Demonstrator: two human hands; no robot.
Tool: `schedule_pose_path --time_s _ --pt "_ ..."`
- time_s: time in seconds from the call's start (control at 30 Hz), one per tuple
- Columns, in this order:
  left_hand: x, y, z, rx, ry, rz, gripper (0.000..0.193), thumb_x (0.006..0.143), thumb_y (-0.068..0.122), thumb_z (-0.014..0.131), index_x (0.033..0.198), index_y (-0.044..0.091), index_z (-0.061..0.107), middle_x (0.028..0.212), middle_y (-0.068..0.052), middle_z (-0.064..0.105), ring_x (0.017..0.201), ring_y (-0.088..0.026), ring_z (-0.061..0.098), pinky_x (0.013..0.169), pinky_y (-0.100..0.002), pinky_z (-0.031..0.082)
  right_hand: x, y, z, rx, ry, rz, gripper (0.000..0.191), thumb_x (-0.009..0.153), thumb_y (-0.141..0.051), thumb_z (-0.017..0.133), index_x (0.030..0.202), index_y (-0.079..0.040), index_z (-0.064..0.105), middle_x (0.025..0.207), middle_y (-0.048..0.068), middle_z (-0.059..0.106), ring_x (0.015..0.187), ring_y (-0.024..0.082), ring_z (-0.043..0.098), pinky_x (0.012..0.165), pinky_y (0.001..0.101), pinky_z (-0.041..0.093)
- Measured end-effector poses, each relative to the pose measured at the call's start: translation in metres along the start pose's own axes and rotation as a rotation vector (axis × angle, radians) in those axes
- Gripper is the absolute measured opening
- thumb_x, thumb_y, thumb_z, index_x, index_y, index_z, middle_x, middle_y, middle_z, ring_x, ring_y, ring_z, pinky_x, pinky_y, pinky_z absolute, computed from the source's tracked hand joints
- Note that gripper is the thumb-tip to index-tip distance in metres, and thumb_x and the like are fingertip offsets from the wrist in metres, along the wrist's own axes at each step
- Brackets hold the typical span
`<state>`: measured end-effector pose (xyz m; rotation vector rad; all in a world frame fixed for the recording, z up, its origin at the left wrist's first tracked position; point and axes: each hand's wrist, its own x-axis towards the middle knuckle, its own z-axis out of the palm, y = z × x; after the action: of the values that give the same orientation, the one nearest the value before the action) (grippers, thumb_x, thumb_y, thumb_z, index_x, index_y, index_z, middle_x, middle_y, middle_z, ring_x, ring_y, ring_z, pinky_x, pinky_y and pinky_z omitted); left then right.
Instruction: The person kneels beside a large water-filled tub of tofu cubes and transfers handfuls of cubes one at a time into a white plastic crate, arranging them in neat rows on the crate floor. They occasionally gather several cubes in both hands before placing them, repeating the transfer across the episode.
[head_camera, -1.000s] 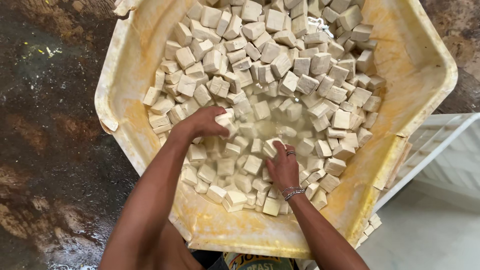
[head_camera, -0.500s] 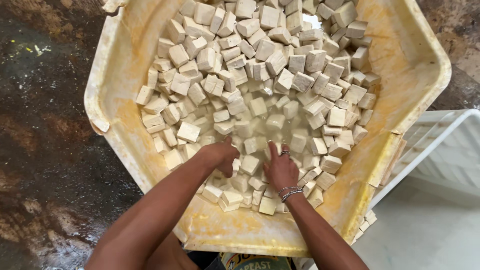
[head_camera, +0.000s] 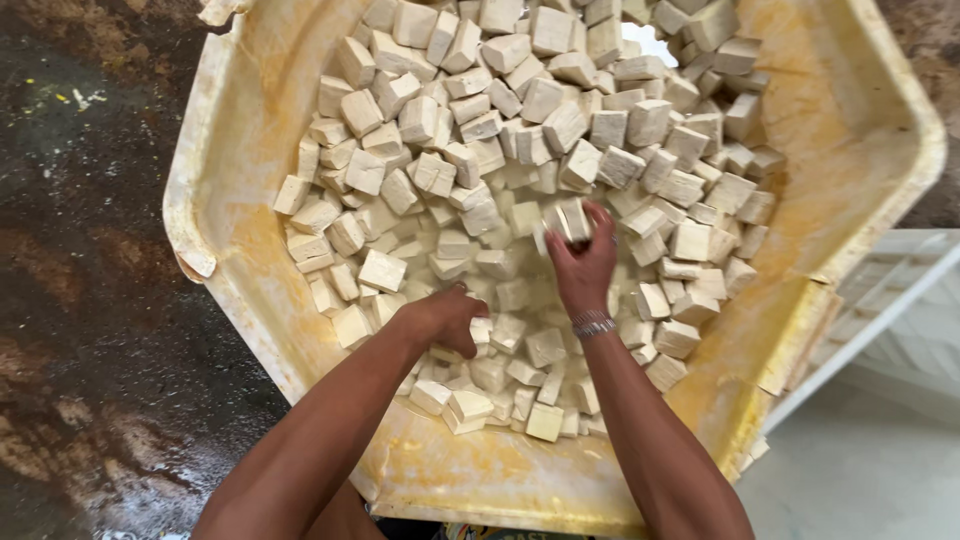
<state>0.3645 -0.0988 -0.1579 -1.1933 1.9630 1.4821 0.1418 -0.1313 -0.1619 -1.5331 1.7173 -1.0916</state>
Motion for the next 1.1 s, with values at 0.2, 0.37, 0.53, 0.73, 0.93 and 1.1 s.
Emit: schedule_pose_path --time_s 0.2,0.37,0.53,0.73,0.93,1.1 --pt "-0.025 -0.007 -0.016 -0.382 -0.091 -0.036 0.107 0.059 0.028 0.084 0.153 0.012 0.033 0.122 -0.022 0.066 0.111 -0.035 0.068 0.092 -0.042 0.057 0.007 -0.007 0.044 -0.219 -0.098 -0.184 0.071 0.082 -0.009 0.083 0.143 -0.006 0.047 0.141 0.027 0.049 0.134 0.041 0.045 0.111 0.0493 0.041" --pt "-0.022 -0.007 -0.021 -0.761 -0.06 0.047 0.088 0.064 0.024 0.089 0.14 0.002 0.049 0.117 -0.013 0.07 0.101 -0.021 0.07 0.087 -0.033 0.058 0.0 -0.008 0.044 -0.164 -0.123 -0.075 0.079 0.085 -0.013 0.083 0.152 -0.012 0.04 0.154 0.014 0.05 0.143 0.04 0.045 0.116 0.0452 0.043" --pt "-0.003 0.014 -0.011 -1.0 -0.122 0.097 0.082 0.071 0.027 0.086 0.14 0.003 0.049 0.114 -0.012 0.071 0.093 -0.018 0.071 0.08 -0.033 0.061 0.015 -0.013 0.047 -0.186 -0.233 -0.098 0.096 0.079 -0.014 0.086 0.156 -0.008 0.03 0.161 0.018 0.039 0.145 0.042 0.039 0.119 0.0495 0.034" --pt "0.007 0.038 -0.006 -0.997 -0.234 0.011 0.077 0.069 0.033 0.086 0.132 0.001 0.055 0.105 -0.011 0.072 0.083 -0.019 0.073 0.072 -0.034 0.061 0.027 -0.017 0.035 -0.169 -0.269 -0.044 0.097 0.075 -0.013 0.088 0.154 -0.011 0.031 0.158 0.018 0.044 0.138 0.039 0.047 0.113 0.0468 0.041" --pt "0.005 0.039 0.01 -0.692 -0.088 0.008 0.083 0.064 0.047 0.086 0.127 0.0 0.061 0.108 -0.017 0.073 0.095 -0.029 0.071 0.08 -0.043 0.059 0.035 -0.038 0.004 0.321 -0.224 0.34 0.09 0.081 -0.013 0.086 0.154 -0.014 0.035 0.129 0.008 0.064 0.115 0.021 0.066 0.095 0.0334 0.058" --pt "0.014 0.054 0.028 0.006 0.202 -0.061 0.102 0.06 0.064 0.087 0.136 0.005 0.055 0.137 -0.027 0.055 0.125 -0.047 0.053 0.102 -0.054 0.049 0.01 -0.072 -0.104 0.69 -0.205 0.323 0.094 0.082 -0.007 0.086 0.158 -0.014 0.031 0.136 0.008 0.057 0.125 0.022 0.06 0.105 0.0383 0.057"
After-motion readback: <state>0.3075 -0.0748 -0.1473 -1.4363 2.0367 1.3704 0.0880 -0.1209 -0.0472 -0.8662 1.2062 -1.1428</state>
